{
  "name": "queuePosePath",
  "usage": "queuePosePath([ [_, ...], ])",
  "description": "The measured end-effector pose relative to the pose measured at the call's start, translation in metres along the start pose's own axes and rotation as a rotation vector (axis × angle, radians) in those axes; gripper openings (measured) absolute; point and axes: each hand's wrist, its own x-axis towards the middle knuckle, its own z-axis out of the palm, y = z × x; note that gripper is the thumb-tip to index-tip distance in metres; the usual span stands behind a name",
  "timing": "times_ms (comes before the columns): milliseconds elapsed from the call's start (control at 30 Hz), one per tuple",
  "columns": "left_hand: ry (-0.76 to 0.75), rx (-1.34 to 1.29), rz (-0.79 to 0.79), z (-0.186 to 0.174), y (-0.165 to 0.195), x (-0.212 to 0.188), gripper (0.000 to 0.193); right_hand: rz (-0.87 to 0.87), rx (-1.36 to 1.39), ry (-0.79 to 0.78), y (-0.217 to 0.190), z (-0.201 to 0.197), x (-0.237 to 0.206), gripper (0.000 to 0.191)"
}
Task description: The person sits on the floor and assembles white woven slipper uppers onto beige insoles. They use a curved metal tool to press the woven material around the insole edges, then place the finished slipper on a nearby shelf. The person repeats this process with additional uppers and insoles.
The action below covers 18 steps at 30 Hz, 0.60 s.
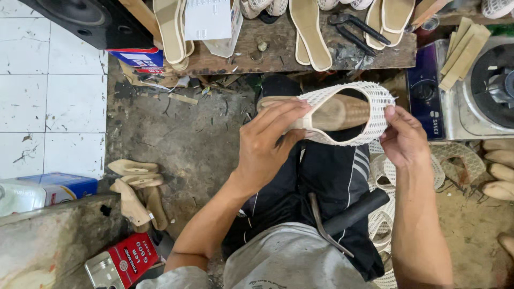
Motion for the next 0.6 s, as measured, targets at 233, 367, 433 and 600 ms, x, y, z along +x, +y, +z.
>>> queuePosePath([
  [233, 0.013, -0.214, -0.177, -0.032, -0.053, -0.005, 0.04, 0.102, 0.116, 0.08, -0.036, 0.035, -0.022, 0.025],
  [367, -0.009, -0.34, -0.261, -0.031, -0.1, -0.017, 0.039, -0.025, -0.258, 0.077, -0.023, 0.042, -0.016, 0.014],
  [433, -0.028, -0.406, -0.358, -0.023, -0.121, -0.027, 0.039, -0.115, -0.589, 0.173, -0.013, 0.041, -0.012, 0.017],
  [600, -0.047, -0.442, -0.404, -0.001, -0.159, -0.049, 0.04, -0.135, -0.763, 0.257, 0.002, 0.03, -0.009, 0.018],
])
